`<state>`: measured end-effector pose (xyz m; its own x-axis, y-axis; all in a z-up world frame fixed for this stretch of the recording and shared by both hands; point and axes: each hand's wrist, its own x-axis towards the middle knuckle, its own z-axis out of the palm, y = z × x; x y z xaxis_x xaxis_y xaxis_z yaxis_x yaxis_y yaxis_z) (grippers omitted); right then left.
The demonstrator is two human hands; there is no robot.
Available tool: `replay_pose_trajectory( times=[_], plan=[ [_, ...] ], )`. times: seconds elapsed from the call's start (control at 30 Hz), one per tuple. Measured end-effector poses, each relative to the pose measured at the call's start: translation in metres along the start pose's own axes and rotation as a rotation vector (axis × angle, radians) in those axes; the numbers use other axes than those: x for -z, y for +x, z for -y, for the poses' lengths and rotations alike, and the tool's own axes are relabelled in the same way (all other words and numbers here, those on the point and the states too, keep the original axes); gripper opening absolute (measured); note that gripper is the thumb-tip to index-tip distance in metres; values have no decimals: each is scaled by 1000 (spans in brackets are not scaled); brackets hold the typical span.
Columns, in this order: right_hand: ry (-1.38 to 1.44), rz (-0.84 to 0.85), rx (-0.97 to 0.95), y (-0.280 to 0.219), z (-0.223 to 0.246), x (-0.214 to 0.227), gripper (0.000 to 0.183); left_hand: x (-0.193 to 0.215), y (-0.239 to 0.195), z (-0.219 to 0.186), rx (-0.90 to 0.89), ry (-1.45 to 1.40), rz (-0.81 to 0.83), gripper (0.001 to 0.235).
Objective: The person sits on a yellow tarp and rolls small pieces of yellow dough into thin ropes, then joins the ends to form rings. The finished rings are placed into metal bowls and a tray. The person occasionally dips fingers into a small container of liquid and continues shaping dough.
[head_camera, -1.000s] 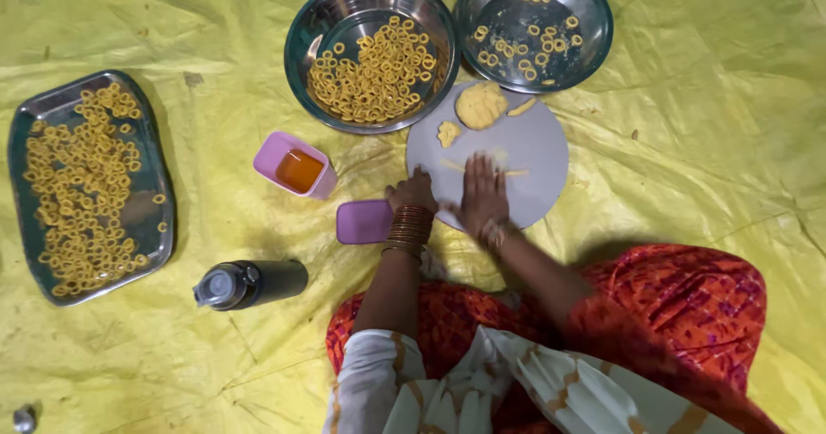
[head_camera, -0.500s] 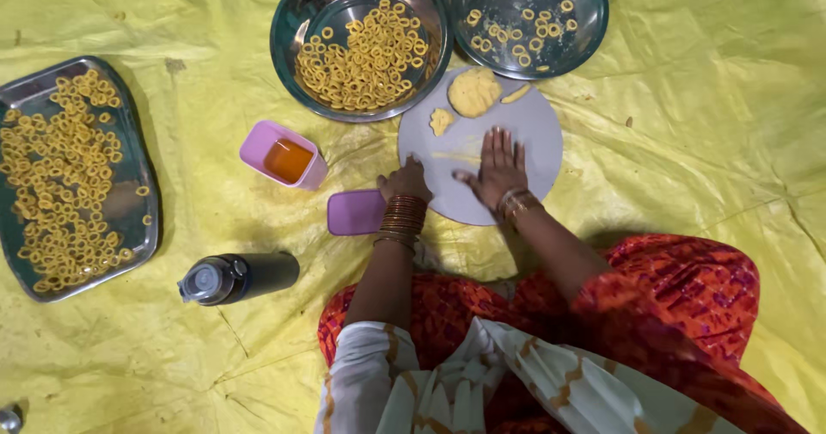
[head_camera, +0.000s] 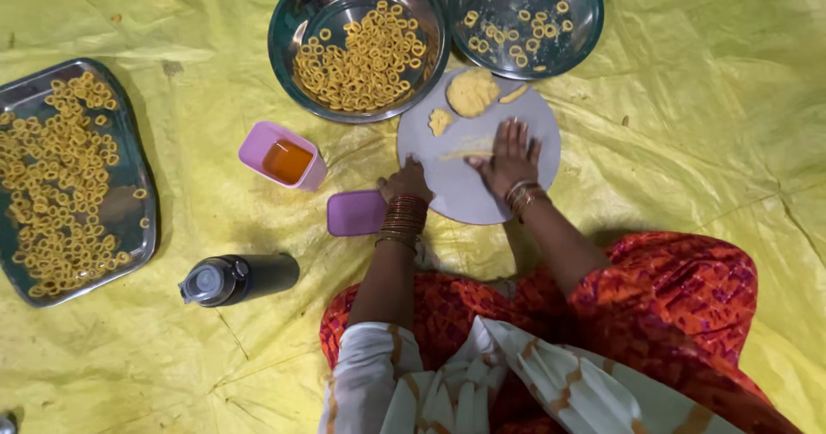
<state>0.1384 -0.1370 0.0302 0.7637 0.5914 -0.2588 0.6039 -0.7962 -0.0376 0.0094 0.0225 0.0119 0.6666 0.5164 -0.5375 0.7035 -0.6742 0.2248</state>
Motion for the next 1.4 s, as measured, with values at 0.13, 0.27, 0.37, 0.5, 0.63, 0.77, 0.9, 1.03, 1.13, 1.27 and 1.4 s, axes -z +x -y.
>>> replay_pose_trajectory(
  times=[0.13,0.27,0.37,0.5,0.63,0.77,0.9,1.03,1.13,1.27,1.4],
  plan=[
    [-84,-52,95,-27,-7,-21,104,0,-4,-3,-18,-1,-5,91],
    [6,119,102,-73,-4,-39,104,0,0,-6,40,6,22,99],
    [-21,67,78,-49,-8,-28,100,-5,1,-8,22,15,-4,97],
    [-62,-25,1,-3,-4,-2,104,-3,-3,-4,-4,8,-13,89],
    [-47,89,33,-44,12,-1,108,4,-6,-4,4,-25,-4,96],
    [-27,218,100,-93,7,-2,107,2,-7,-6,5,-39,8,96],
    [-37,200,43,-93,-8,-2,105,2,-7,-4,-12,-36,17,93],
    [-9,2,-42,-37,-25,-4,102,4,-8,-2,-12,-18,52,88],
    [84,3,-113,-21,-32,-15,109,4,-11,-4,-44,-4,-13,86],
    [-88,6,80,-72,-23,-38,107,9,-11,-2,34,-41,73,103],
    [-33,140,49,-80,-22,-27,109,9,-11,-7,27,-40,56,103]
  ],
)
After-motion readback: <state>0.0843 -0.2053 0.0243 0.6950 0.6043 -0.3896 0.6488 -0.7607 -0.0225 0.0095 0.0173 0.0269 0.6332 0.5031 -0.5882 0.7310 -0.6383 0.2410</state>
